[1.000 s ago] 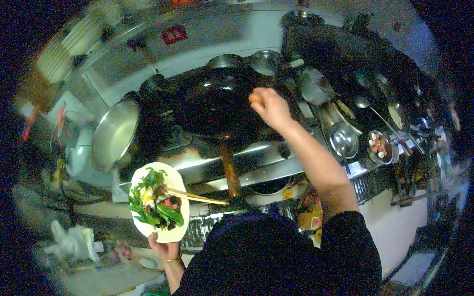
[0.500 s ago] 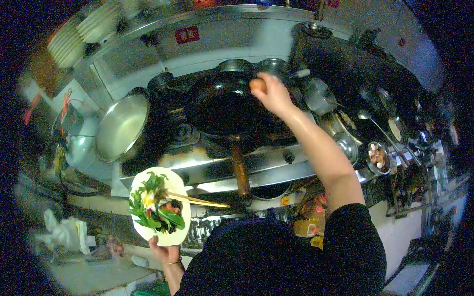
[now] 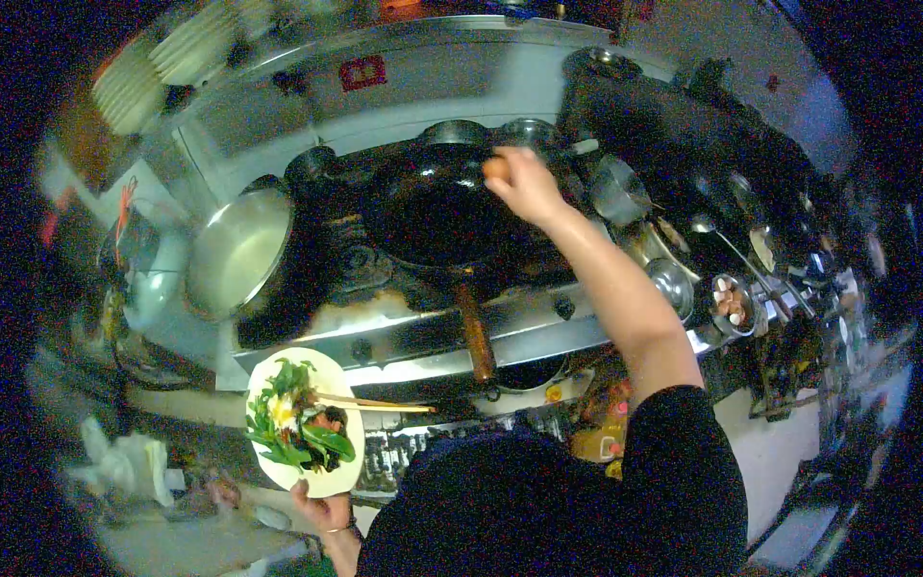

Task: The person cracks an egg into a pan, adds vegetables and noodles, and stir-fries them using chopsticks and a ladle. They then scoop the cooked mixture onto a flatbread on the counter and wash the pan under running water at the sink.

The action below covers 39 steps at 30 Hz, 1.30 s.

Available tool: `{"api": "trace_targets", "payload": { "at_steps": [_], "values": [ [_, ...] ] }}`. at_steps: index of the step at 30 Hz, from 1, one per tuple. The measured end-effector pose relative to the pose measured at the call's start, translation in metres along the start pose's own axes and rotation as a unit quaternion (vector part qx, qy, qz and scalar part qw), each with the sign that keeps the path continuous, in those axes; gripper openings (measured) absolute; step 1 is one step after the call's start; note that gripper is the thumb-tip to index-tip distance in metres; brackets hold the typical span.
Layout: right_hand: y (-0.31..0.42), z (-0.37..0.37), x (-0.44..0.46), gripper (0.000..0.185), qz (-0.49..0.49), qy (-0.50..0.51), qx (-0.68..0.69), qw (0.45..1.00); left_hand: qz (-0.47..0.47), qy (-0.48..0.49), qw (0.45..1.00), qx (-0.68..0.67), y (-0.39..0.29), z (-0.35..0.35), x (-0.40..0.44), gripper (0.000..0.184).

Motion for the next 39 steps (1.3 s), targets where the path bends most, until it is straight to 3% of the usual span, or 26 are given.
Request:
{"api": "trace_targets", "payload": {
  "at_steps": [6, 7, 13, 19, 23, 24, 25, 27, 28, 30, 31, 32, 34, 36, 38, 39],
  "values": [
    [0.036, -0.078, 0.03, 0.031, 0.028, 0.221, -0.045, 0.974, 0.002, 0.024, 0.999, 0.028, -0.002, 0.0, -0.002, 0.071],
    [0.047, -0.083, 0.028, 0.032, 0.053, 0.228, -0.071, 0.97, -0.002, 0.028, 0.999, 0.027, -0.002, -0.001, 0.0, 0.071],
    [0.017, -0.138, 0.023, 0.045, -0.053, 0.278, -0.065, 0.957, -0.023, -0.012, 1.0, 0.016, -0.014, 0.009, 0.001, 0.074],
    [0.027, -0.124, 0.029, 0.051, -0.08, 0.249, -0.039, 0.964, 0.011, -0.002, 1.0, 0.019, -0.015, 0.006, -0.001, 0.074],
    [0.048, -0.085, 0.055, 0.052, -0.087, 0.129, 0.043, 0.987, 0.022, 0.012, 0.999, 0.048, -0.01, -0.007, -0.007, 0.073],
    [0.075, -0.059, 0.055, 0.049, -0.051, 0.097, 0.083, 0.99, 0.024, 0.018, 0.998, 0.061, -0.009, -0.009, -0.009, 0.072],
    [0.079, -0.084, 0.061, 0.047, 0.013, 0.151, 0.068, 0.986, 0.014, 0.004, 0.997, 0.076, -0.01, -0.007, -0.013, 0.071],
    [0.087, -0.093, 0.026, 0.045, -0.046, 0.241, 0.05, 0.968, 0.013, 0.014, 0.993, 0.118, -0.01, -0.012, -0.02, 0.07],
    [0.073, -0.105, 0.012, 0.044, -0.103, 0.239, 0.061, 0.964, 0.009, 0.006, 0.99, 0.139, -0.027, 0.019, -0.009, 0.066],
    [0.058, -0.121, -0.022, 0.03, -0.19, 0.256, 0.31, 0.896, -0.14, 0.083, 0.915, 0.369, -0.039, 0.006, -0.027, 0.058],
    [0.062, -0.105, -0.041, 0.024, -0.227, 0.247, 0.453, 0.826, 0.02, -0.01, 0.986, 0.164, -0.007, 0.003, -0.032, 0.056],
    [0.053, -0.078, -0.058, 0.023, -0.251, 0.19, 0.511, 0.8, 0.046, 0.063, 0.988, 0.135, 0.001, -0.008, -0.037, 0.052],
    [0.049, 0.0, -0.108, 0.024, -0.285, 0.077, 0.621, 0.726, 0.045, 0.025, 0.993, 0.11, 0.009, -0.011, -0.05, 0.053],
    [0.007, 0.032, -0.17, 0.032, -0.339, 0.019, 0.628, 0.7, 0.022, -0.018, 0.99, 0.135, 0.004, -0.029, -0.069, 0.058],
    [-0.079, 0.064, -0.251, 0.027, -0.422, -0.073, 0.559, 0.71, 0.013, 0.016, 0.991, 0.134, 0.014, -0.051, -0.084, 0.059],
    [-0.109, 0.102, -0.3, 0.044, -0.46, -0.112, 0.498, 0.726, 0.007, 0.03, 0.991, 0.131, 0.02, -0.06, -0.093, 0.059]
  ]
}}
Point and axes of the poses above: each hand's wrist, its own x-axis towards the middle knuckle, its own z-axis out of the back of the hand, y = z × x, the point moved 10 cm from there along x, towards the middle knuckle, and after that the axes turned 3 degrees about z, right-handed, at the moved point
